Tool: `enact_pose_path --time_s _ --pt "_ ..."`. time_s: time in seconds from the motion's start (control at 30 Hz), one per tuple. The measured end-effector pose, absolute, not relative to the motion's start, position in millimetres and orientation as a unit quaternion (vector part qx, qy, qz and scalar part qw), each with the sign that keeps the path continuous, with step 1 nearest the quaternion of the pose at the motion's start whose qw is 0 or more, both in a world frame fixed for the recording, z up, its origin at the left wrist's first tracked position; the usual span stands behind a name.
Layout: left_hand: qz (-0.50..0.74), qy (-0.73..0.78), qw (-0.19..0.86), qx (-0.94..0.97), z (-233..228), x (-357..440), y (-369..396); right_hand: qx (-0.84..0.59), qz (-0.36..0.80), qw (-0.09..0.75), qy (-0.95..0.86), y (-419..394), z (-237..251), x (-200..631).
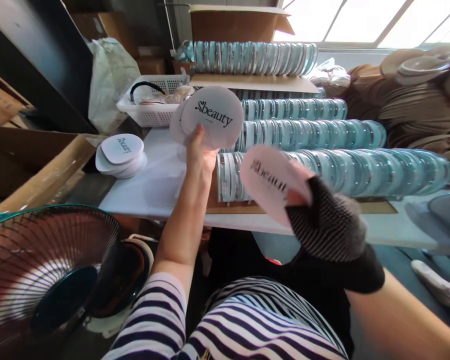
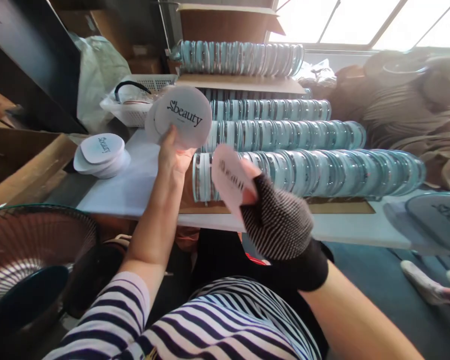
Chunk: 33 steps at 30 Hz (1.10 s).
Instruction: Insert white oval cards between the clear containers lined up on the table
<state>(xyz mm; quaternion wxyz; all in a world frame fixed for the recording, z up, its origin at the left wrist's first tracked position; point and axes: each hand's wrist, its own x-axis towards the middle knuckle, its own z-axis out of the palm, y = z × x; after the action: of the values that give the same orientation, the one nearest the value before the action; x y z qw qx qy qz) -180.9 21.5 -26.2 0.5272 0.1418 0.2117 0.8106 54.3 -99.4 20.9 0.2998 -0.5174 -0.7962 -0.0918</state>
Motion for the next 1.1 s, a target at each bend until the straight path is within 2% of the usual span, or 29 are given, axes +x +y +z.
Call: enact_pose_path --time_s 0.13,0.37,0.47,0.6,0.77,0.87,1.1 --pt "0.791 0.215 0.545 0.176 -34.2 -184.0 26.4 -0.531 -0.014 0.173 -0.829 -122.5 -1.3 26.3" --pt "0.788 0.229 0.55 0.156 -27.5 -181.2 24.0 -0.554 0.038 0.094 -0.826 -62.8 -18.2 -35.8" --pt "0.786 0.231 0.557 0.134 -29.1 -186.6 27.0 -0.557 0.06 0.114 -0.821 -53.9 -20.7 -35.3" --pt "0.783 0.233 0.557 0.151 -33.0 -190.2 30.1 -0.54 0.095 0.203 -0.811 -52.8 -22.3 -20.2" --pt "0.784 0.255 0.549 0.136 -30.4 -188.0 28.9 -0.503 0.194 0.295 -0.789 -43.8 -27.8 -16.9" --pt "0.782 0.264 0.543 0.158 -27.7 -187.0 26.8 -0.492 0.199 0.27 -0.803 -37.2 -26.8 -20.2" --pt "0.762 0.325 0.528 0.187 -26.1 -188.0 28.1 -0.522 0.109 0.117 -0.838 -30.2 -17.6 -39.2"
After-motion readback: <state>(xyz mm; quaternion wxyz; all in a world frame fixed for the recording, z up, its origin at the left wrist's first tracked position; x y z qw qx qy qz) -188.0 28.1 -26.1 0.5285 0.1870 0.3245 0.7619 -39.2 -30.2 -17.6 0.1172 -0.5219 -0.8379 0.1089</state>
